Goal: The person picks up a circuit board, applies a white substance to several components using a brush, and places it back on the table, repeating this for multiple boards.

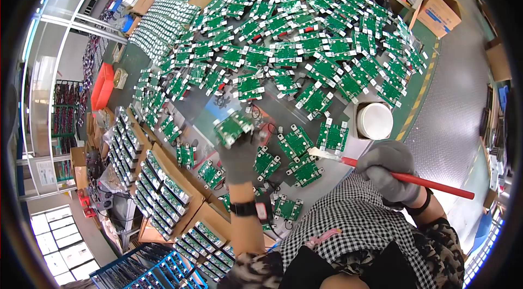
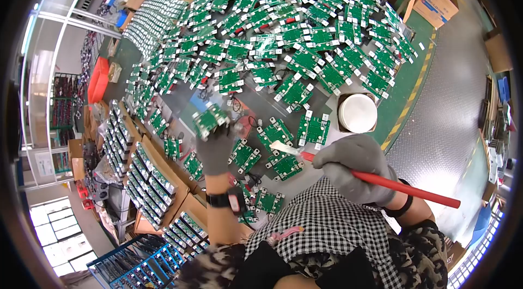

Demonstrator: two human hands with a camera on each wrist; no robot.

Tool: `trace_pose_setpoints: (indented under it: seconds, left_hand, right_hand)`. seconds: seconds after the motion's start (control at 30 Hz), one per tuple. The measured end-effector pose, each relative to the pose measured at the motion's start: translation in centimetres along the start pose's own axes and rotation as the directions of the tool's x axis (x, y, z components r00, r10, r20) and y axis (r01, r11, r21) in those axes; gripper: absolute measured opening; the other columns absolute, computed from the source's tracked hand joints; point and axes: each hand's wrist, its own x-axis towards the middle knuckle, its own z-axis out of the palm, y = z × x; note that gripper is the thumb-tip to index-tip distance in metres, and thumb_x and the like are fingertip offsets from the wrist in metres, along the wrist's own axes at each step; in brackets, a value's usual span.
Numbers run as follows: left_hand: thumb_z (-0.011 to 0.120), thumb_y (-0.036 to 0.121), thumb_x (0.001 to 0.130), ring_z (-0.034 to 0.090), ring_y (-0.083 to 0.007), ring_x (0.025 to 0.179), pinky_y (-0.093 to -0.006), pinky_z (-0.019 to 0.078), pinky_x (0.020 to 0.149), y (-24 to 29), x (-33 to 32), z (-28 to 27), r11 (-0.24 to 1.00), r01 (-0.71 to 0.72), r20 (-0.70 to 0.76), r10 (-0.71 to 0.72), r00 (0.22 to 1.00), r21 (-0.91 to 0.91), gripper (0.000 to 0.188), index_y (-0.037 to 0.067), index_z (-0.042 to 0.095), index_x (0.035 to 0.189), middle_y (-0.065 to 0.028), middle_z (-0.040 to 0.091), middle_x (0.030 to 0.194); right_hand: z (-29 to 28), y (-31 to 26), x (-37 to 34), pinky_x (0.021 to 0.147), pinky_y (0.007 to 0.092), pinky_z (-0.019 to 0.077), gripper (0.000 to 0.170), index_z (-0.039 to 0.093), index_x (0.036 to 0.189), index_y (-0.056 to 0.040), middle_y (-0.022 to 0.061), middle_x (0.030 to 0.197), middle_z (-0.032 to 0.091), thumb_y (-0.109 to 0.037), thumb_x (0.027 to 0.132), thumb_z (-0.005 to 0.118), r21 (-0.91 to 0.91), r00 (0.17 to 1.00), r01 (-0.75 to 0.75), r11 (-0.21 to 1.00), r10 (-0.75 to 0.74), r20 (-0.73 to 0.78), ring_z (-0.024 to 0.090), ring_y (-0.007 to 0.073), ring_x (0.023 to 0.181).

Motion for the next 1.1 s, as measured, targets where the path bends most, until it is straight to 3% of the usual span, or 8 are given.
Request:
trace_pose_setpoints:
  seconds: [0.1,0.23,0.27,0.4,0.5,0.67,1.03,1.1]
  left_hand:
    - [0.051,0.037,0.09,0.059,-0.0269,0.105,-0.0393,0.0471,0.087,1.7,1.5,5.3,0.771,0.265,0.202,-0.179,0.963,-0.579,0.038,0.01,0.057,0.116,-0.0084,0.061,0.115]
    - [0.043,0.046,0.093,0.061,-0.0303,0.101,-0.0392,0.0493,0.081,6.5,0.9,10.6,-0.048,0.523,0.525,-0.143,0.839,-0.851,0.051,0.005,0.049,0.123,-0.0158,0.063,0.109]
    - [0.044,0.039,0.094,0.06,-0.037,0.098,-0.0417,0.0479,0.078,5.4,2.9,5.5,0.507,0.547,0.61,-0.053,0.791,-0.666,0.043,0.004,0.054,0.115,-0.0214,0.064,0.105]
    - [0.053,0.029,0.091,0.058,-0.0416,0.097,-0.0454,0.0471,0.076,7.1,4.6,7.3,0.051,0.94,0.838,-0.438,0.325,-0.338,0.031,0.004,0.057,0.108,-0.0249,0.061,0.106]
    - [0.058,0.025,0.086,0.058,-0.0439,0.091,-0.0468,0.0463,0.079,4.5,3.5,6.0,0.14,0.817,0.659,-0.523,0.541,-0.559,0.03,0.006,0.058,0.108,-0.0226,0.062,0.105]
    - [0.066,0.038,0.078,0.055,-0.0342,0.098,-0.0439,0.0374,0.094,4.6,-0.4,-0.6,0.788,0.401,0.525,-0.117,0.843,-0.468,0.033,0.008,0.064,0.092,-0.016,0.061,0.105]
    - [0.068,0.026,0.077,0.05,-0.0301,0.108,-0.0397,0.0307,0.1,8.9,-1.5,-1.1,0.705,0.568,0.616,-0.234,0.752,-0.425,0.026,0.013,0.065,0.099,-0.0083,0.061,0.106]
    - [0.068,0.03,0.078,0.049,-0.0306,0.11,-0.0403,0.0311,0.101,9.2,-0.3,-1.9,0.781,0.516,0.7,-0.148,0.699,-0.351,0.033,0.012,0.062,0.105,-0.0091,0.059,0.112]
  right_hand:
    - [0.4,0.2,-0.3,0.049,0.0334,0.046,0.013,0.061,0.082,-0.0007,0.0102,0.064,0.061,-0.004,0.077,0.049,0.031,0.998,-0.031,0.999,0.033,-0.052,0.058,0.0237,0.05]
    - [0.2,-0.4,-0.4,0.049,0.0318,0.0463,0.013,0.061,0.081,-0.0012,0.0089,0.062,0.06,-0.005,0.078,0.049,0.028,0.99,-0.117,0.993,0.119,-0.073,0.058,0.0208,0.049]
    - [0.0,-0.7,-0.4,0.049,0.031,0.0462,0.013,0.061,0.081,-0.0012,0.0081,0.061,0.06,-0.005,0.078,0.049,0.029,0.987,-0.144,0.989,0.146,-0.071,0.058,0.0194,0.049]
    - [-0.7,-0.8,-1.2,0.048,0.0272,0.0454,0.016,0.061,0.081,0.0001,0.0058,0.062,0.059,-0.008,0.08,0.047,0.051,0.962,-0.228,0.972,0.233,-0.143,0.057,0.0134,0.051]
    - [-2.5,0.0,-2.8,0.05,0.0216,0.0421,0.019,0.061,0.089,-0.0006,0.0035,0.065,0.057,-0.016,0.087,0.049,0.181,0.889,-0.323,0.929,0.363,-0.279,0.053,0.0081,0.055]
    - [-6.2,2.7,-3.4,0.047,0.0204,0.0374,0.016,0.057,0.095,-0.0017,0.0003,0.062,0.051,-0.014,0.087,0.049,0.167,0.755,-0.49,0.855,0.513,-0.408,0.047,0.0055,0.053]
    - [-8.1,9.6,-5.9,0.051,0.021,0.0417,0.021,0.065,0.096,-0.0015,-0.0002,0.07,0.057,-0.017,0.088,0.053,0.247,0.665,-0.671,0.699,0.715,-0.216,0.05,0.0052,0.058]
    - [-7.2,11.6,-6.1,0.051,0.023,0.0427,0.018,0.063,0.092,-0.0005,0.0012,0.069,0.058,-0.014,0.087,0.053,0.171,0.804,-0.506,0.845,0.534,-0.263,0.051,0.0067,0.058]
